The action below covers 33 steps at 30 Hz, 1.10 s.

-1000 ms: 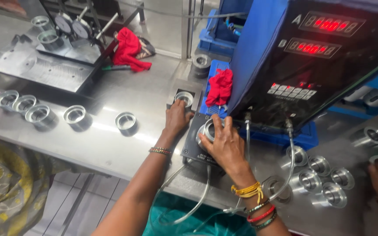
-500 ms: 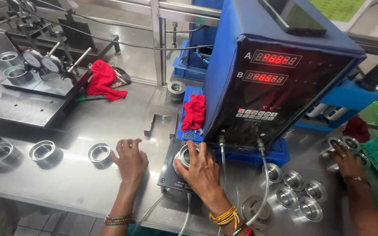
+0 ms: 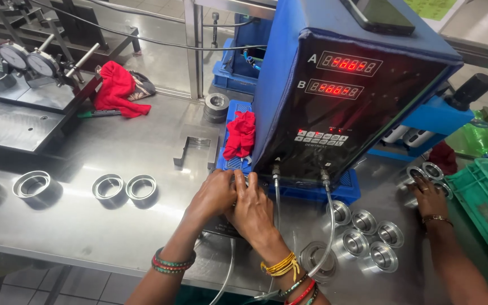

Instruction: Measuring and inspecting metal cylindrical components using an electronic testing fixture on an industrial assembly line.

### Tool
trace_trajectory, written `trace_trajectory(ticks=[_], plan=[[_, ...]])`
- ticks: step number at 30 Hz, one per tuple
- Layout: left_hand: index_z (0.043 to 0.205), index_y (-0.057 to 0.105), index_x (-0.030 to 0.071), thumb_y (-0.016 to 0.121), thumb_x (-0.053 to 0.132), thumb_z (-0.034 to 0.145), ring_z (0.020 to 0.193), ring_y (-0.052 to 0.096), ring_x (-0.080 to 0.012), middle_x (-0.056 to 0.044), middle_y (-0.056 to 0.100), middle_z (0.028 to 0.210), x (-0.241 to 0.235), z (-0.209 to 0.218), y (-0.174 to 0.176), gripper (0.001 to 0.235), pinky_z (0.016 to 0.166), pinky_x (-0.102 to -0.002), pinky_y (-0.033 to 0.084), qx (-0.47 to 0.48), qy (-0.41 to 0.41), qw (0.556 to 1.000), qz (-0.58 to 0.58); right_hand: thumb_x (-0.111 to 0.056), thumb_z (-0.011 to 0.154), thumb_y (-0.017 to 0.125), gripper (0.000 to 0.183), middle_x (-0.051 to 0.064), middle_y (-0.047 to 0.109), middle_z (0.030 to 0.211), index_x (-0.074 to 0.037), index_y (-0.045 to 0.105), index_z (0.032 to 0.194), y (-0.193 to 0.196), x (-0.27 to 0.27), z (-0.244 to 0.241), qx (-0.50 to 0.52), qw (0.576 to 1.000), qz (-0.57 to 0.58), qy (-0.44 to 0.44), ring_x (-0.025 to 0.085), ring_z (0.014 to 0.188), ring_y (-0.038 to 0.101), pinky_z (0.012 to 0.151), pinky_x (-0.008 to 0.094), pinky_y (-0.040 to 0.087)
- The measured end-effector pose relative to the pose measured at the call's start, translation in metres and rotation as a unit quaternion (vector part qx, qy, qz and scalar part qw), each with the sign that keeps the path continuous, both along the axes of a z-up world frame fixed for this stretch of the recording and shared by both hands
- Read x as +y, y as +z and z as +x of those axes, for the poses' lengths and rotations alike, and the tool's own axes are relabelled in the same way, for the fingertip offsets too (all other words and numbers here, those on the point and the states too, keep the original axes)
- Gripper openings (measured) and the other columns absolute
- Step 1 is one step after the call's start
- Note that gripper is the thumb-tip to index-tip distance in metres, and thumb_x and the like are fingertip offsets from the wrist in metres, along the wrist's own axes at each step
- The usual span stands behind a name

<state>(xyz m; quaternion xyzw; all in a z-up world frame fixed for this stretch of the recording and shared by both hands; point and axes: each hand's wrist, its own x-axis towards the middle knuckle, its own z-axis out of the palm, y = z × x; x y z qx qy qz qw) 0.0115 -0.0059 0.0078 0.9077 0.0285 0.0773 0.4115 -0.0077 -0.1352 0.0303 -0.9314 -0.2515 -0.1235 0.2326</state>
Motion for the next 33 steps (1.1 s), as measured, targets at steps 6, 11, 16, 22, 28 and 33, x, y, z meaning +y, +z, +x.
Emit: trace_trajectory(ticks=[6, 11, 16, 22, 28, 33], plan=[[0.113, 0.068, 0.002, 0.061, 0.031, 0.091, 0.114, 0.059, -0.0477, -0.031, 0.064, 0.115, -0.002, -0.007, 0.017, 0.037, 0.097, -0.052, 0.048, 0.084, -0.007, 0.996, 0.011, -0.025, 0.07, 0.088, 0.086, 0.02, 0.053, 0.119, -0.007, 0.045, 0.141, -0.009, -0.002, 0.001, 0.0, 1.0, -0.009, -0.014, 0.044, 0.096, 0.067, 0.072, 0.052, 0.058], [0.105, 0.075, 0.007, 0.064, 0.041, 0.085, 0.102, 0.068, -0.0433, -0.023, 0.072, 0.104, 0.007, -0.02, 0.017, 0.041, 0.09, -0.052, 0.052, 0.053, 0.04, 0.998, 0.021, -0.02, 0.066, 0.088, 0.095, 0.024, 0.055, 0.123, 0.001, 0.042, 0.146, -0.023, -0.023, 0.005, -0.025, 0.992, 0.108, 0.067, 0.045, 0.102, 0.064, 0.078, 0.051, 0.058], [0.108, 0.074, 0.009, 0.066, 0.047, 0.081, 0.098, 0.072, -0.0402, -0.024, 0.074, 0.096, 0.016, -0.021, 0.002, 0.047, 0.087, -0.046, 0.055, 0.096, 0.042, 0.992, -0.073, -0.026, 0.086, 0.078, 0.062, 0.012, 0.07, 0.115, -0.005, 0.053, 0.139, -0.031, -0.043, 0.014, 0.316, 0.883, 0.342, 0.055, 0.021, 0.091, 0.07, 0.074, 0.036, 0.06], [0.102, 0.075, 0.007, 0.066, 0.043, 0.083, 0.095, 0.073, -0.0371, -0.021, 0.076, 0.094, 0.008, -0.016, -0.008, 0.042, 0.085, -0.044, 0.055, 0.071, 0.071, 0.991, -0.084, -0.023, 0.092, 0.069, 0.034, 0.007, 0.072, 0.1, -0.004, 0.061, 0.119, -0.043, -0.028, 0.026, 0.442, 0.774, 0.451, -0.036, 0.012, 0.072, 0.071, 0.053, 0.027, 0.06], [0.1, 0.071, 0.006, 0.066, 0.033, 0.08, 0.085, 0.076, -0.0322, -0.018, 0.076, 0.091, 0.006, -0.006, 0.007, 0.034, 0.078, -0.042, 0.058, 0.112, 0.07, 0.981, -0.143, -0.018, 0.087, 0.07, 0.029, 0.01, 0.071, 0.081, -0.005, 0.061, 0.111, -0.049, -0.029, 0.042, 0.453, 0.76, 0.464, -0.049, 0.016, 0.051, 0.066, 0.042, 0.026, 0.051], [0.097, 0.07, 0.005, 0.066, 0.025, 0.074, 0.083, 0.077, -0.0254, -0.015, 0.078, 0.087, -0.001, -0.014, 0.048, 0.031, 0.077, -0.037, 0.057, 0.044, 0.059, 0.982, -0.174, -0.016, 0.088, 0.066, 0.031, 0.01, 0.066, 0.076, 0.001, 0.062, 0.114, -0.025, -0.036, 0.036, 0.353, 0.814, 0.461, -0.024, 0.02, 0.052, 0.061, 0.042, 0.029, 0.044]])
